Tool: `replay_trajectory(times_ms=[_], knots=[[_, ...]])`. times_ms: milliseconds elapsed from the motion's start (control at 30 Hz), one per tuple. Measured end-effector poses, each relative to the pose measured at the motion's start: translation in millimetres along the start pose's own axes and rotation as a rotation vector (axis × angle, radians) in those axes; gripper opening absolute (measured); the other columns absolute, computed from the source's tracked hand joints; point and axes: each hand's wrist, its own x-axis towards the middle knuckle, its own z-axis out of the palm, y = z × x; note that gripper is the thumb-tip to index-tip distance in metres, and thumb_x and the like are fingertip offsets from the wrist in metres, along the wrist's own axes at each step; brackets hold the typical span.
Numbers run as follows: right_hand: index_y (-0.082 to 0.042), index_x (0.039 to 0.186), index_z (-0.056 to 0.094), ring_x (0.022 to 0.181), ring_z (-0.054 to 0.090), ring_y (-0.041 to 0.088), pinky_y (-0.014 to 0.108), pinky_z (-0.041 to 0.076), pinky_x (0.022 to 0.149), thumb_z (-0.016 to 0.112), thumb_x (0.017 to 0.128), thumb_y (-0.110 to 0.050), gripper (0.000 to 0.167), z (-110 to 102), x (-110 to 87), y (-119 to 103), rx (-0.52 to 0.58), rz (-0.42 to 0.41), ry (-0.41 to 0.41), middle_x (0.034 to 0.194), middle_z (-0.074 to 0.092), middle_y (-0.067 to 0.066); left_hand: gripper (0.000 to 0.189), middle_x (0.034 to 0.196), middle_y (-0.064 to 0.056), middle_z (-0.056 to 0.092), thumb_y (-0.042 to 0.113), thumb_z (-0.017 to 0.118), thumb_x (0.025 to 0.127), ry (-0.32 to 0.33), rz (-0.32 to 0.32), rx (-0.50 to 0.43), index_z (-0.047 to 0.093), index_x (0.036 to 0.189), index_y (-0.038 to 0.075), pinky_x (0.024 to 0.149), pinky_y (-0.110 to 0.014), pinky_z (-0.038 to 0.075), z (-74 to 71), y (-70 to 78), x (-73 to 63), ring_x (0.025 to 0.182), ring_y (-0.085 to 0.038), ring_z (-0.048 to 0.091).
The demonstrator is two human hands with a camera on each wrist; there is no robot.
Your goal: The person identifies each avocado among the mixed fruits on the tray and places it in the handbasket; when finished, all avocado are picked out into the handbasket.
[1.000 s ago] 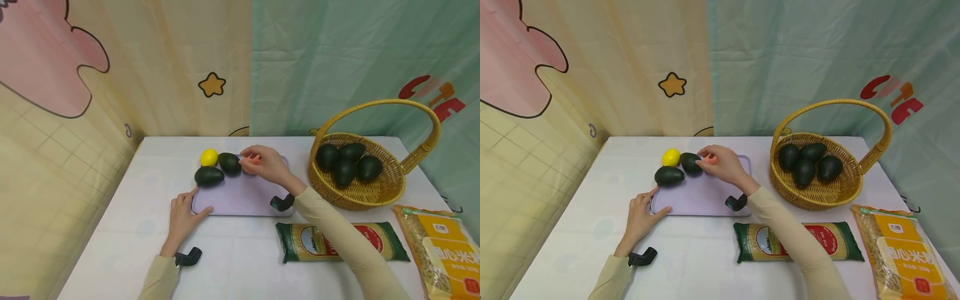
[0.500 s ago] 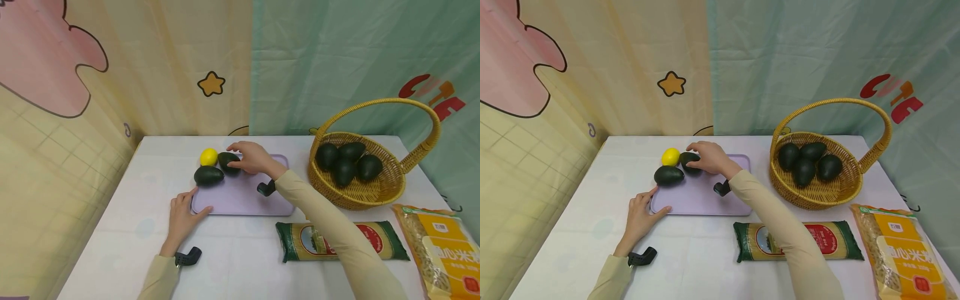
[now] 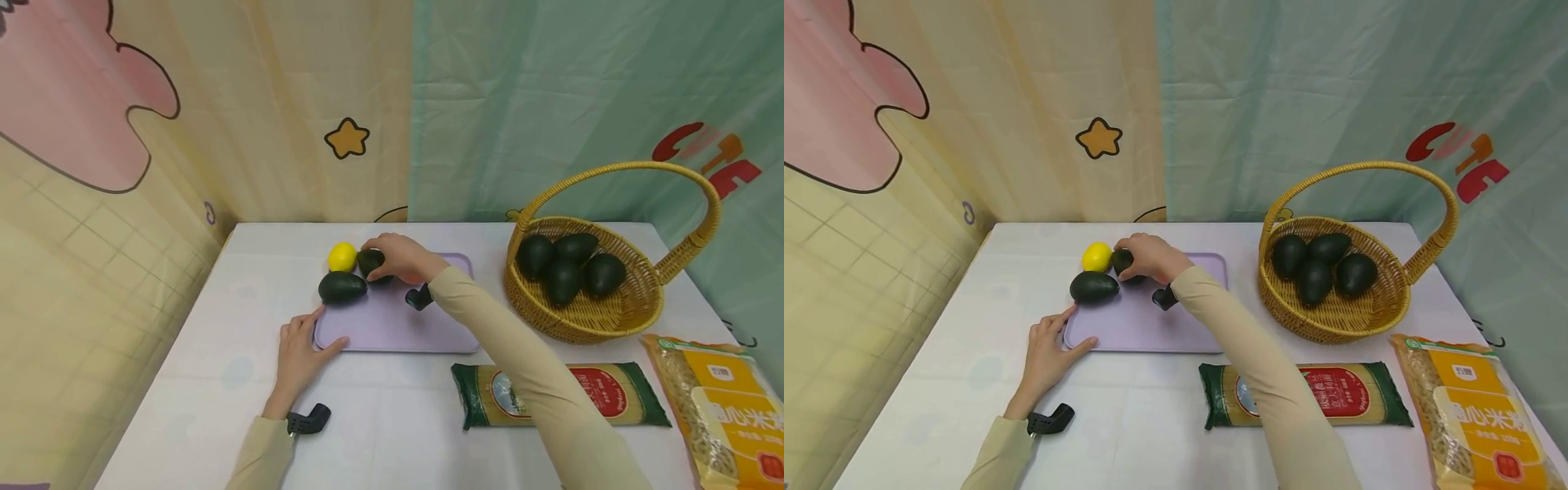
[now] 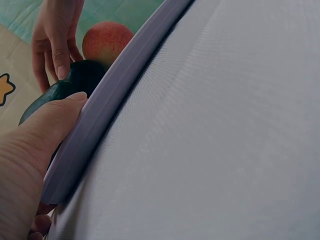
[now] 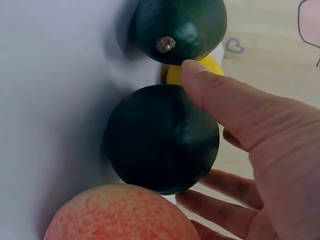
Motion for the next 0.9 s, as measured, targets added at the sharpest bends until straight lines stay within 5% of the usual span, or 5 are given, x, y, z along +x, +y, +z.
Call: replay_trajectory(times_ms=[900], knots=[[-0.019, 0.130, 0.054, 0.112, 0.048, 0.022, 0.035, 0.034, 0.097, 0.081, 0.075, -0.033, 0.063, 9.9, 9.9, 9.8, 0.107, 0.014, 0.016, 0.125, 0.056, 0.005, 0.081, 0.115, -0.014, 0.049, 0.046, 0.079, 0.073, 0.029, 0.034, -0.005, 0.049, 0.139, 0.009, 0.078, -0.038, 0.029, 1.5, -0.6, -0.1, 0.095, -0.028, 0.036]])
